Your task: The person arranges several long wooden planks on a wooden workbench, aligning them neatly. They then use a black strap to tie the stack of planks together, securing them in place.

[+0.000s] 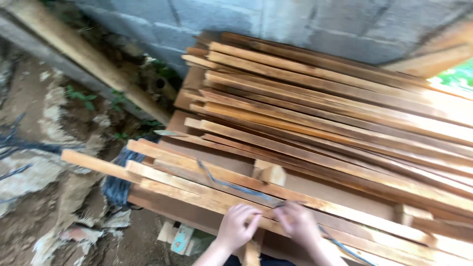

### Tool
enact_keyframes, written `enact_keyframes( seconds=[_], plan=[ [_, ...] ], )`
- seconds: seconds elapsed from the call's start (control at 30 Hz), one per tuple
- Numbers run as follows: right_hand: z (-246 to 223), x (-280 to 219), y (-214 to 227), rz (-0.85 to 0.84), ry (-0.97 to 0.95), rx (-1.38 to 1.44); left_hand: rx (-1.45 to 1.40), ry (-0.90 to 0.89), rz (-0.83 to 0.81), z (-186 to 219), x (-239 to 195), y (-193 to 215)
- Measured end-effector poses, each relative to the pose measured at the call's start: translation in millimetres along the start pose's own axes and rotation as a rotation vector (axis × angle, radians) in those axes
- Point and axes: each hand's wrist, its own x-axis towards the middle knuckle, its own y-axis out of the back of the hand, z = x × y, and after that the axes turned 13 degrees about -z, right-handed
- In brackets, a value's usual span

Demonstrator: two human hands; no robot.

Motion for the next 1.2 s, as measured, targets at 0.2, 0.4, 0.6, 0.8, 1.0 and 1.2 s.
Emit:
enact_keyframes(
  seconds=[0.2, 0.4, 0.6, 0.8, 1.0, 1.2],
  plan=[
    [92, -12, 59, 0.492, 0.03, -0.473, 0.632, -0.37, -0.352, 56, 84, -40],
    [111, 19, 91, -0.235, -0.556, -0.231, 0.822, -0.181, -0.668, 71, 131, -87],
    [226, 44, 105, -0.538, -0.446, -0.128, 0.671, 0.056, -0.726, 87, 174, -123],
    [224, 36, 121, -0.579, -0.381, -0.053, 0.668, 0.181, -0.718, 91, 173, -137],
    [212, 32, 129, -0.572, -0.449, 0.042, 0.649, 0.132, -0.65, 85, 173, -138],
    [206, 43, 121, -0.579, -0.419, 0.041, 0.667, 0.085, -0.622, 83, 174, -137]
  ],
)
